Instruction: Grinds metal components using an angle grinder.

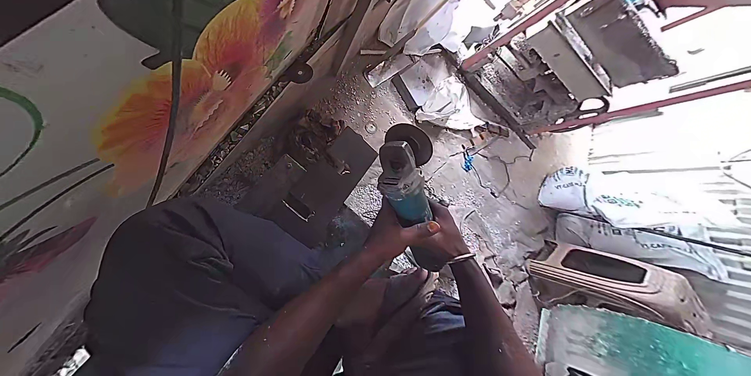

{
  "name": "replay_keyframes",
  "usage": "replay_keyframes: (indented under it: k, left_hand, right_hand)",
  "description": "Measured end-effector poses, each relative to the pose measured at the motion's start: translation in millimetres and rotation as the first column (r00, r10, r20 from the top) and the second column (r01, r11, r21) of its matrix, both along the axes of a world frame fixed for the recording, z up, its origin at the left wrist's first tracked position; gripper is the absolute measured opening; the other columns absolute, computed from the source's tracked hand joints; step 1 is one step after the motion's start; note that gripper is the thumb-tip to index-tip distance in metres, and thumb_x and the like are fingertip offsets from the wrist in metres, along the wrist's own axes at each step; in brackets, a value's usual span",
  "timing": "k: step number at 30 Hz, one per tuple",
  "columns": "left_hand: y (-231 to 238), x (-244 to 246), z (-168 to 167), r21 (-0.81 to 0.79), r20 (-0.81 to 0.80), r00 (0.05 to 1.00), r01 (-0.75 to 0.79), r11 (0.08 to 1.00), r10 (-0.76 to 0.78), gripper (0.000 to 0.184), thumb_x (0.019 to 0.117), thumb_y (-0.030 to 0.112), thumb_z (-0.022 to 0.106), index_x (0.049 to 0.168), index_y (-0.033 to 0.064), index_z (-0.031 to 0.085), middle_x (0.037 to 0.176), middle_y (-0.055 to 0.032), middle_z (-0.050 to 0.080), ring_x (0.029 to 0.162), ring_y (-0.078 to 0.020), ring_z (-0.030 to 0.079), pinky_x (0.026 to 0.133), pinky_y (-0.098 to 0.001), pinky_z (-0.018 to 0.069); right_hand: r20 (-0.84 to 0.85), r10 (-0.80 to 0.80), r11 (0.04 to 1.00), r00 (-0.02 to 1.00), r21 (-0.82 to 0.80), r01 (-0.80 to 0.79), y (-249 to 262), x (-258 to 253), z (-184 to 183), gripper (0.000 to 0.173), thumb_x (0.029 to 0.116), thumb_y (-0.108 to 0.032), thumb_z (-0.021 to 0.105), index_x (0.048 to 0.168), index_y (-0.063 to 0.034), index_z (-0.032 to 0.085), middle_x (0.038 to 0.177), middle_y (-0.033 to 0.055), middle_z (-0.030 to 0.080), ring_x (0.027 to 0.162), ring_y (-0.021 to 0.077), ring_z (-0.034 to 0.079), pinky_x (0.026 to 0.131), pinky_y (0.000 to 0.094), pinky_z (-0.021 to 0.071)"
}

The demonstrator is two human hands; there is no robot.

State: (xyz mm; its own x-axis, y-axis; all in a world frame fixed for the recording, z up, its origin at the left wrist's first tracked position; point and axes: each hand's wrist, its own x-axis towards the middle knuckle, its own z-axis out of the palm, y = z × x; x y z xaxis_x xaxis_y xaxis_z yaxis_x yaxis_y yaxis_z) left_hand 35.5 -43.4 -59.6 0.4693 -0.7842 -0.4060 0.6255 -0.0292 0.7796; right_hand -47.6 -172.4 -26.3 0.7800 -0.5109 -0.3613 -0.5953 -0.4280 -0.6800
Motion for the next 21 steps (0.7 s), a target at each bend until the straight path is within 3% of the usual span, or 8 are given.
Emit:
replay_keyframes:
  k: [5,7,10,12,15,19,21]
  left_hand:
    - [1,8,3,0.114,0.148,0.988,0.029,0.993,-0.045,0.105,0.0683,0.045,0.088,0.146,-0.0035,0.038,0.133,-0.0193,0.056,0.12,-0.0226,0.058,0.102,-0.0355,0.0505]
    - [2,15,7,0.14,0.186,0.979,0.058,0.988,-0.084,0.109,0.0674,0.05,0.086,0.149,-0.0023,0.036,0.138,-0.0202,0.053,0.125,-0.0245,0.055,0.105,-0.0375,0.0483]
    - [5,20,16,0.133,0.237,0.962,0.107,0.985,-0.136,0.117,0.0676,0.051,0.086,0.154,-0.0026,0.028,0.147,-0.0235,0.045,0.13,-0.0269,0.051,0.106,-0.0387,0.0474]
    - [5,16,21,0.103,0.273,0.955,0.096,0.99,-0.121,0.121,0.0663,0.052,0.086,0.155,-0.0026,0.026,0.148,-0.0236,0.043,0.129,-0.0247,0.053,0.104,-0.0362,0.0495]
    - [9,7,24,0.032,0.353,0.931,0.084,0.996,-0.09,0.124,0.0668,0.054,0.086,0.157,-0.0035,0.023,0.149,-0.0225,0.044,0.13,-0.0198,0.053,0.107,-0.0323,0.0477]
    - [16,5,20,-0.052,0.557,0.828,0.109,0.993,-0.062,0.124,0.0692,0.063,0.084,0.157,-0.0026,0.025,0.145,-0.0198,0.05,0.123,-0.0175,0.06,0.101,-0.0331,0.0543]
    - [19,10,21,-0.077,0.62,0.781,0.148,0.986,-0.069,0.124,0.069,0.067,0.083,0.158,0.0002,0.027,0.148,-0.0179,0.051,0.125,-0.0184,0.059,0.102,-0.0353,0.0546]
  right_hand:
    - [0.118,-0.053,0.992,0.992,0.124,0.038,6,6,6,0.068,0.0669,-0.048,0.083,0.116,-0.0044,0.067,0.098,-0.0062,0.074,0.088,-0.0048,0.068,0.083,0.0193,0.0584]
    - [0.204,-0.155,0.971,0.967,0.211,0.111,12,10,6,0.068,0.0634,-0.041,0.088,0.115,-0.0022,0.066,0.097,-0.0057,0.074,0.088,-0.0042,0.069,0.083,0.0184,0.0594]
    - [0.261,-0.257,0.952,0.931,0.234,0.197,18,14,8,0.053,0.0661,-0.023,0.081,0.111,0.0003,0.065,0.094,-0.005,0.073,0.085,-0.0045,0.068,0.08,0.0176,0.0584]
    - [0.263,-0.317,0.927,0.911,0.289,0.239,18,16,16,0.053,0.0628,-0.013,0.081,0.111,-0.0007,0.065,0.092,-0.0041,0.073,0.083,-0.0022,0.069,0.079,0.0189,0.0597]
    - [0.273,-0.438,0.835,0.856,0.477,0.275,19,16,25,0.057,0.0542,-0.013,0.084,0.108,-0.0033,0.066,0.088,0.0023,0.075,0.079,0.0092,0.073,0.074,0.0286,0.0636]
    - [0.29,-0.509,0.768,0.81,0.577,0.277,23,11,33,0.053,0.0588,-0.01,0.082,0.109,-0.0023,0.066,0.088,0.007,0.075,0.079,0.0139,0.074,0.073,0.0322,0.064]
    - [0.288,-0.563,0.723,0.774,0.626,0.293,22,10,37,0.051,0.0594,-0.006,0.081,0.108,-0.0026,0.066,0.086,0.0082,0.074,0.076,0.0153,0.073,0.07,0.0334,0.0632]
